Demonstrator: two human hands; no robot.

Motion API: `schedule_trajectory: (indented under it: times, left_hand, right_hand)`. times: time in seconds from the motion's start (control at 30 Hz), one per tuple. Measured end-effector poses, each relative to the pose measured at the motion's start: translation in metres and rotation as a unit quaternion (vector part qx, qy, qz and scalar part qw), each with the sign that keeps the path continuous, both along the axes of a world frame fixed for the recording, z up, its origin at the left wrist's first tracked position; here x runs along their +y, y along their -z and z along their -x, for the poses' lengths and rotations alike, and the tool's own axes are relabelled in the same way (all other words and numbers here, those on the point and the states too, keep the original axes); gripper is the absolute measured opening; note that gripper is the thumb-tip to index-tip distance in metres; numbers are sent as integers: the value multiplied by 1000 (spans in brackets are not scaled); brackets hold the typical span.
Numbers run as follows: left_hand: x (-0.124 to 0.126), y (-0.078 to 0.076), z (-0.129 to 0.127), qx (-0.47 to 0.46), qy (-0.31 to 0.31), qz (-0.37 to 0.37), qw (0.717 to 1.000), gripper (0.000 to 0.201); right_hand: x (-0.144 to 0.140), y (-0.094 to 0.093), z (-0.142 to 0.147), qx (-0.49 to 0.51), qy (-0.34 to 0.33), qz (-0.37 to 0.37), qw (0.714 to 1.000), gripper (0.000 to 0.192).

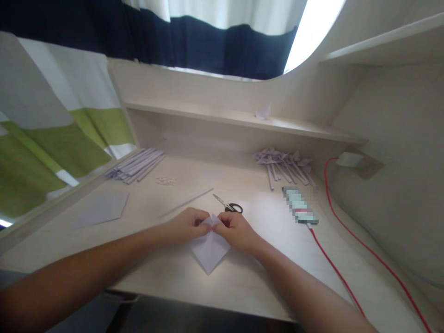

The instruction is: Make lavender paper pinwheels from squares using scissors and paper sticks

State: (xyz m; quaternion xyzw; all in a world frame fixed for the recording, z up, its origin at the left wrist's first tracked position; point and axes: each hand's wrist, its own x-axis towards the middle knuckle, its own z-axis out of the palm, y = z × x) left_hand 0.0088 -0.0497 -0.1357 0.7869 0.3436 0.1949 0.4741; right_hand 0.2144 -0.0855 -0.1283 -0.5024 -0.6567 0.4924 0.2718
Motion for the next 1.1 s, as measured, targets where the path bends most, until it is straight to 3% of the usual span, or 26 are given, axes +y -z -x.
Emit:
schedule_trajectory:
  times: [0.33,0.53,1.1]
  left_hand:
    - [3,1,-4,47,-15,-40,998,18]
    - [7,4,-3,41,1,-46,998,20]
    - [10,13,-7,12,-43,-49,998,18]
  right_hand:
    - [3,-3,2,-13,-13,-40,999,27]
    - [4,-1,3,-27,-14,-56,998,25]
    - [14,2,4,-70,-11,-102,992,25]
